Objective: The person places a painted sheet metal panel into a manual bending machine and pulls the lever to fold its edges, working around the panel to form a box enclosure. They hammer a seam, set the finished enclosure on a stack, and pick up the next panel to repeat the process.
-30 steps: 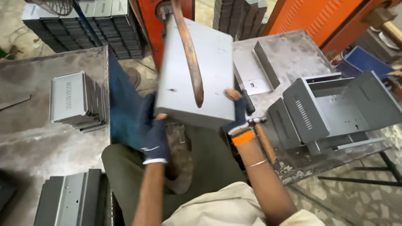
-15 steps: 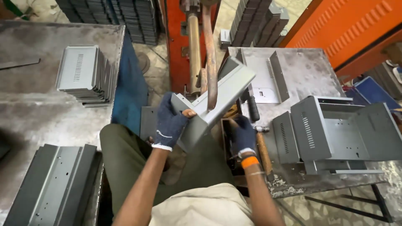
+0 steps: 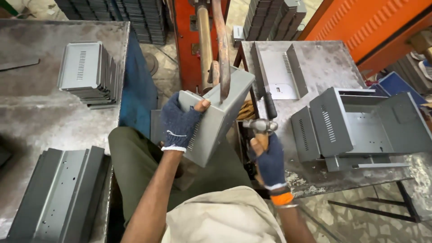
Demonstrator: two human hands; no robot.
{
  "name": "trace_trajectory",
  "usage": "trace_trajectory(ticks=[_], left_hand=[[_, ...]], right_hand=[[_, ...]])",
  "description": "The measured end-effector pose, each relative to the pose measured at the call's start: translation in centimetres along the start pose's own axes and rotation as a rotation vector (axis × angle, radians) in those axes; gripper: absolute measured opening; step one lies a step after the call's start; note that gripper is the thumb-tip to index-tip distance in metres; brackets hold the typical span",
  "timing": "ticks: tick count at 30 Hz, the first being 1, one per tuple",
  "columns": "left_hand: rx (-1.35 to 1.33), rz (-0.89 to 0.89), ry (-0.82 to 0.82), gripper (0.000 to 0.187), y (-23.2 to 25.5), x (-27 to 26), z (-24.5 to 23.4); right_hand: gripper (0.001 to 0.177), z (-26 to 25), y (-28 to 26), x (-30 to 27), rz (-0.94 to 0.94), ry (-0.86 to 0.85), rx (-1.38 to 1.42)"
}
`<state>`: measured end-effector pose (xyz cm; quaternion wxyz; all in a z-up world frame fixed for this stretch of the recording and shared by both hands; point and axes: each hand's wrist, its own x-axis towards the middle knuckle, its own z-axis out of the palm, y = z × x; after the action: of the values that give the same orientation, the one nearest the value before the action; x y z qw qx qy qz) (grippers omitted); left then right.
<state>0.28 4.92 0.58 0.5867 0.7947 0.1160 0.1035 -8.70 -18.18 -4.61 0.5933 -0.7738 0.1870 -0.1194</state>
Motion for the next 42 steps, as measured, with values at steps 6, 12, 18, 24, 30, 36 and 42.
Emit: trace_trajectory(ticks=[6,12,18,24,30,36,42], left_hand=[[0.089,-0.008,-0.003,0.069,0.7,-0.8,-0.1],[-0.026,-0.011,0.009,0.053,-0.5,-1.2,-0.2],[-0.251,-0.139,-0.027,0.037,-9.0,-3.2,2.5],[-0.577,-0.562,0.165,0.049,-0.5,-3.1,3.7],[-1.079,-0.699,0.18,0.087,7.2,-1.6,2.1],[-0.991,-0.632,0.182,0.109,2.4,-1.9,3.0],[-1.172,-0.588,0.135,0.103,1.9,-2.6,3.7]], right_hand=[[0.028,4.6,-4.1,-3.9,0.086,0.002,0.722],[0.04,4.1,-7.2,-4.7,-0.509,0.044,0.077],[0.018,1.8,-6.4,-3.4,-0.319,-0.118,-0.011],[0.029,-1.7,-9.5,-1.8,-0.244,-0.158,0.227],[0.026,-5.6,-16.6,-1.3,-0.433,-0.185,-0.511],[0.019,-5.1,-19.2,-1.5,-0.765,-0.307,-0.79],[0.043,-4.3,-18.7,-2.3,-0.696,-0.251,-0.832]])
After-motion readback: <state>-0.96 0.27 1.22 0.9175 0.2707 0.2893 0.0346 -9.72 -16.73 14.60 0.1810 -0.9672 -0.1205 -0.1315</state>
